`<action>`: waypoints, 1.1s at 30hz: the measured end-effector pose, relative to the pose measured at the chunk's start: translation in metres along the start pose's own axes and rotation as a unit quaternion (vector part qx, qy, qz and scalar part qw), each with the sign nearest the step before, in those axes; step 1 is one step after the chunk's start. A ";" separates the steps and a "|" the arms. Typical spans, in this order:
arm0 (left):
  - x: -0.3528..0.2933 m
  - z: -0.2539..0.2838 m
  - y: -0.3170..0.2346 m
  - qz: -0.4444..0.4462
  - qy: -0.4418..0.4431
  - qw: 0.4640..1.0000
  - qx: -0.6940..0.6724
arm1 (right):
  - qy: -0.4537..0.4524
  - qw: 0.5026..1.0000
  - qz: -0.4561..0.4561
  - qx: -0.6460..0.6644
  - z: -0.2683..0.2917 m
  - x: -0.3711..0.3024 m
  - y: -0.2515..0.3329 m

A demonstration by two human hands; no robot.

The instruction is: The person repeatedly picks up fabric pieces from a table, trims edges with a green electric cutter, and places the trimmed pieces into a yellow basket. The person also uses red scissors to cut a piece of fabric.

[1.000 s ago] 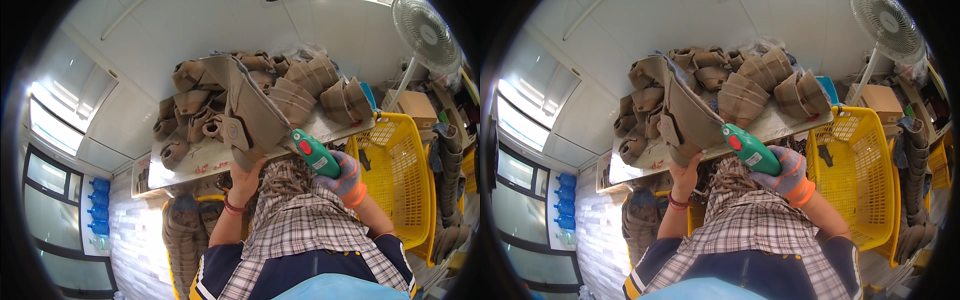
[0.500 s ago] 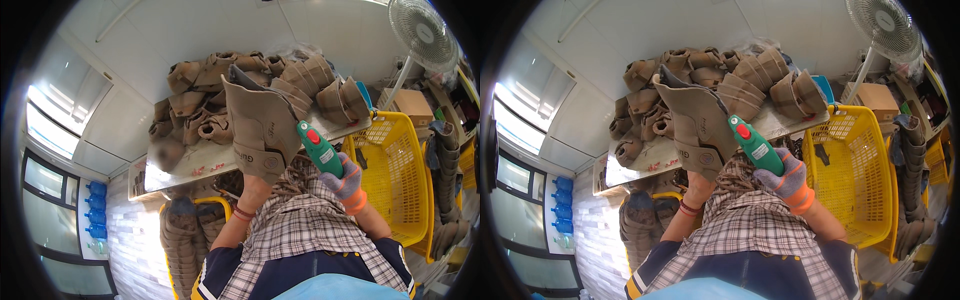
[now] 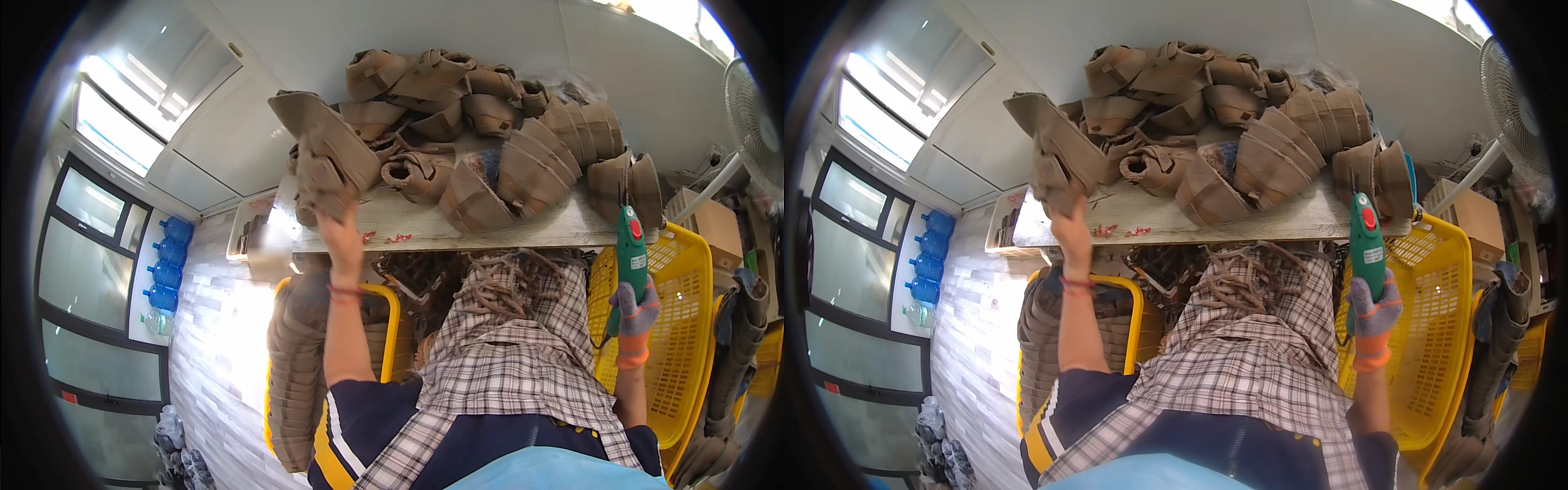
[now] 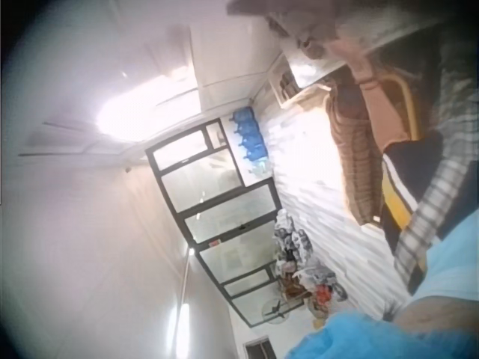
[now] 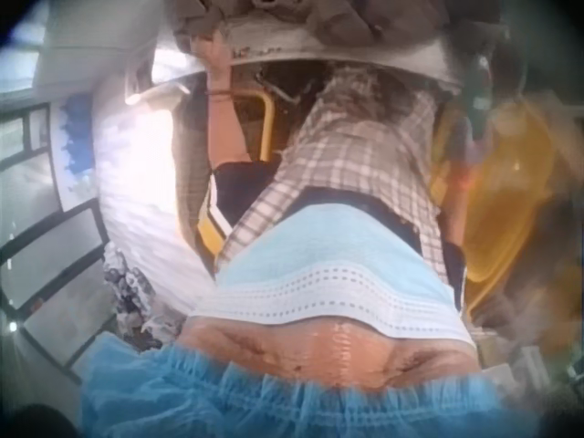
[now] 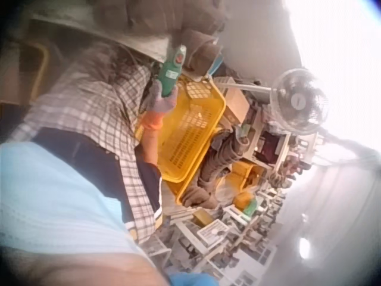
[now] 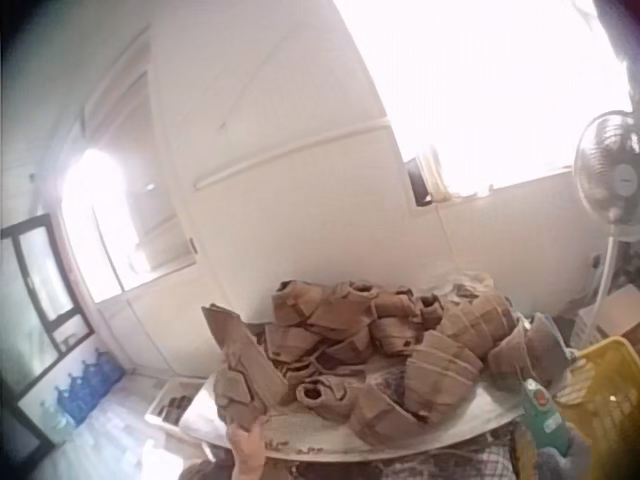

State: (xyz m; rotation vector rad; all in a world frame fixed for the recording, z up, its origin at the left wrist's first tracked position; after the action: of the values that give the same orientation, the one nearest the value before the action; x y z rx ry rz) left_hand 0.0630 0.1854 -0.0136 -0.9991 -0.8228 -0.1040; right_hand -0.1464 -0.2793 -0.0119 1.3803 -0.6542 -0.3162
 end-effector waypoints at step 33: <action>0.120 -0.146 0.034 -0.185 0.338 0.891 0.241 | -0.049 0.990 -0.086 -0.100 0.022 -0.020 -0.034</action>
State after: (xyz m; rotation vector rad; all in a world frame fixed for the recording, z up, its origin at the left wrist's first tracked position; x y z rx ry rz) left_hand 0.2446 0.1250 0.0010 -0.2759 -0.3468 -0.5220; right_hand -0.1690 -0.2918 -0.0488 1.2362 -0.5694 -0.5748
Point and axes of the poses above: each hand's wrist, its own x-axis towards the middle knuckle, its own z-axis out of the back of the hand, y = z × x, the point moved 4 cm from there along x, towards the middle knuckle, and after that the axes turned 5 degrees about -y, right-handed, at the moved point
